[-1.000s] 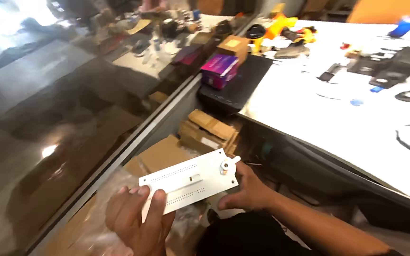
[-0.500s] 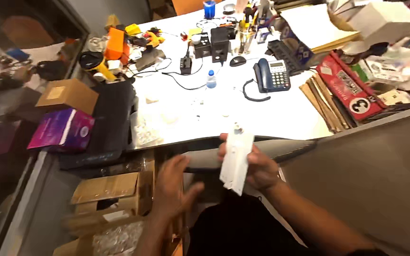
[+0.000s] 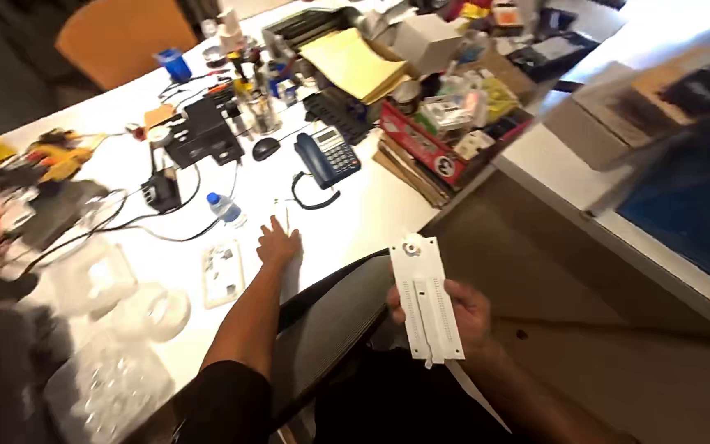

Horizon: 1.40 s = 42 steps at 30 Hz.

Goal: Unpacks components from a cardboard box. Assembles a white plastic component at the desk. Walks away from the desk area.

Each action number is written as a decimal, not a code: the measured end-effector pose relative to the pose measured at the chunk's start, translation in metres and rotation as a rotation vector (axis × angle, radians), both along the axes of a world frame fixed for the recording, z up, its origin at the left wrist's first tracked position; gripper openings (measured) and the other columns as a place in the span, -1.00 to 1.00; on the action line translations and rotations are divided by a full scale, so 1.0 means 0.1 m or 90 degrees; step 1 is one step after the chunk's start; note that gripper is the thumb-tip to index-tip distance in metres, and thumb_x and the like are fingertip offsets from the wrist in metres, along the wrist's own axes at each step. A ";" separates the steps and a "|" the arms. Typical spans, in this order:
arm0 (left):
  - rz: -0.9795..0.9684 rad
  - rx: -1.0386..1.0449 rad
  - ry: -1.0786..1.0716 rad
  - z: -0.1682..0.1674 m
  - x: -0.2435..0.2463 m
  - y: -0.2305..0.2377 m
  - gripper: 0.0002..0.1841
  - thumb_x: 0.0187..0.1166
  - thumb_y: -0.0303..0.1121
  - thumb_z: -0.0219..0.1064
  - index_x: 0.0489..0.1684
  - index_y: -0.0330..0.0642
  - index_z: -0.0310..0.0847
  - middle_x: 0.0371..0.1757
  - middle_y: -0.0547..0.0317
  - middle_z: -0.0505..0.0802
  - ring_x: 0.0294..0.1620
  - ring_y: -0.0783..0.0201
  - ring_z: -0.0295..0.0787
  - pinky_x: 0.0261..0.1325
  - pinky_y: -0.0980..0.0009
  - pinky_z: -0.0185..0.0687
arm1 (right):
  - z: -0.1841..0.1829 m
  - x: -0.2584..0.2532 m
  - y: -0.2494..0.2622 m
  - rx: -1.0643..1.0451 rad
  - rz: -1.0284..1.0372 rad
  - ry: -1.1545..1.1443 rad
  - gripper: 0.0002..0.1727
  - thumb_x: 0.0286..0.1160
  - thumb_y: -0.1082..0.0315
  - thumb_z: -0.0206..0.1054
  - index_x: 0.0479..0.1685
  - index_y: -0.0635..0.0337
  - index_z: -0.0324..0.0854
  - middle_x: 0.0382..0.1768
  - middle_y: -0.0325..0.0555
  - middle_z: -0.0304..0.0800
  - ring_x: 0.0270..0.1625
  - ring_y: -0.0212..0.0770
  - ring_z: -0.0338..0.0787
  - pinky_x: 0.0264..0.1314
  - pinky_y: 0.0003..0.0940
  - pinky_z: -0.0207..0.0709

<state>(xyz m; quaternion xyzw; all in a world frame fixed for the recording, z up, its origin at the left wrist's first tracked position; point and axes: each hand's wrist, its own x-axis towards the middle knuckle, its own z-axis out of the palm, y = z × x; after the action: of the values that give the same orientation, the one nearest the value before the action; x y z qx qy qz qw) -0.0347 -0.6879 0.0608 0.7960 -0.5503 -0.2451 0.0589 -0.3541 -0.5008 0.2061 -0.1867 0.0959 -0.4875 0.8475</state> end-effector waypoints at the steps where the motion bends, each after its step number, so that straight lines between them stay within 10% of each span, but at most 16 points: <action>1: -0.011 0.002 -0.023 -0.05 0.02 -0.03 -0.12 0.60 0.02 0.27 0.91 -0.08 -0.07 0.68 -0.52 0.36 0.64 -0.53 0.29 0.41 -0.53 0.32 | 0.00 -0.02 0.04 -0.001 -0.007 0.005 -0.28 0.42 -0.10 0.36 0.48 0.22 0.55 0.13 0.21 0.83 0.07 0.02 0.87 0.19 -0.13 0.74; 5: 0.094 -0.010 0.083 0.06 0.08 -0.06 0.21 0.20 -0.14 0.62 0.91 -0.15 -0.22 0.55 -0.53 0.48 0.49 -0.42 0.52 0.35 -0.33 0.55 | 0.01 -0.04 0.10 -0.025 -0.039 0.082 -0.28 0.45 -0.10 0.37 0.48 0.23 0.51 0.15 0.18 0.83 0.07 -0.04 0.88 0.18 -0.21 0.75; 8: 0.173 -0.076 0.320 0.21 0.20 0.15 0.03 0.04 -0.27 0.76 0.63 -0.35 0.22 0.31 -0.39 0.69 0.23 -0.19 0.74 0.25 -0.16 0.67 | 0.06 0.10 0.05 -0.077 -0.054 0.164 -0.37 0.49 -0.06 0.38 0.40 0.23 0.54 0.15 0.16 0.83 0.07 -0.07 0.88 0.17 -0.22 0.75; 13: 0.179 -0.268 0.643 1.06 0.30 1.12 -0.35 0.30 -0.38 0.64 0.35 -0.45 0.44 -0.05 -0.09 0.87 -0.11 0.19 0.89 0.00 0.21 0.88 | 0.16 0.73 -0.12 -0.305 -0.084 0.373 -0.25 0.45 -0.10 0.44 0.45 0.31 0.46 0.19 -0.03 0.84 0.15 -0.20 0.83 0.23 -0.29 0.71; 17: 0.126 -0.430 0.856 1.48 0.42 1.94 -0.52 0.35 -0.58 0.47 0.19 -0.61 0.39 -0.04 -0.21 0.90 -0.02 0.01 0.92 0.12 0.10 0.86 | 0.29 1.48 -0.06 -0.432 -0.105 0.469 -0.08 0.41 -0.12 0.49 0.53 0.50 0.36 0.27 0.02 0.76 0.25 -0.19 0.76 0.36 -0.27 0.65; 20: 0.166 -0.479 0.891 1.66 0.53 2.37 -0.41 0.41 -0.44 0.49 0.34 -0.44 0.26 -0.04 0.10 0.88 -0.04 0.28 0.89 0.09 0.30 0.86 | 0.33 1.97 0.09 -0.487 -0.151 0.504 -0.13 0.35 -0.08 0.57 0.50 0.42 0.45 0.26 -0.05 0.79 0.30 -0.25 0.76 0.42 -0.29 0.65; 22: 0.178 -0.512 0.896 1.70 0.62 2.61 -0.11 0.39 0.02 0.58 0.55 -0.34 0.16 0.05 0.31 0.86 0.04 0.45 0.86 0.18 0.42 0.82 | 0.31 2.24 0.20 -0.500 -0.158 0.486 -0.17 0.29 0.03 0.65 0.48 0.37 0.48 0.29 -0.08 0.77 0.33 -0.27 0.75 0.43 -0.29 0.66; 25: 0.246 -0.558 0.877 1.71 0.67 2.90 -0.11 0.22 0.33 0.48 0.41 -0.11 0.32 0.03 0.48 0.87 0.09 0.60 0.82 0.22 0.51 0.78 | 0.25 2.52 0.32 -0.514 -0.136 0.452 -0.22 0.20 0.12 0.71 0.45 0.28 0.54 0.36 -0.05 0.60 0.40 -0.25 0.66 0.45 -0.31 0.66; 33: 0.094 -0.731 0.729 1.67 0.52 3.04 -0.18 0.43 0.42 0.22 0.65 0.16 0.39 0.40 0.61 0.75 0.41 0.65 0.61 0.50 0.54 0.53 | 0.18 2.57 0.35 -0.568 -0.059 0.369 -0.23 0.17 0.06 0.73 0.45 0.10 0.59 0.29 -0.17 0.58 0.37 -0.32 0.62 0.45 -0.36 0.62; 42: 0.038 -0.750 0.693 1.52 0.16 2.82 -0.12 0.43 0.47 0.18 0.67 0.10 0.31 0.35 0.61 0.72 0.40 0.66 0.58 0.50 0.57 0.47 | 0.07 2.18 0.08 -0.613 -0.033 0.320 -0.22 0.12 0.08 0.76 0.46 0.06 0.63 0.25 -0.21 0.62 0.33 -0.37 0.62 0.42 -0.43 0.60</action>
<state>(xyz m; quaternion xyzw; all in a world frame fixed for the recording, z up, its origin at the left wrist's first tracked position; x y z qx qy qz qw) -0.0188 -0.4062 0.2125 0.4172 -0.4619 -0.2664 0.7359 -0.1366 -0.4926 0.2127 -0.6621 0.0664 -0.4374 0.6049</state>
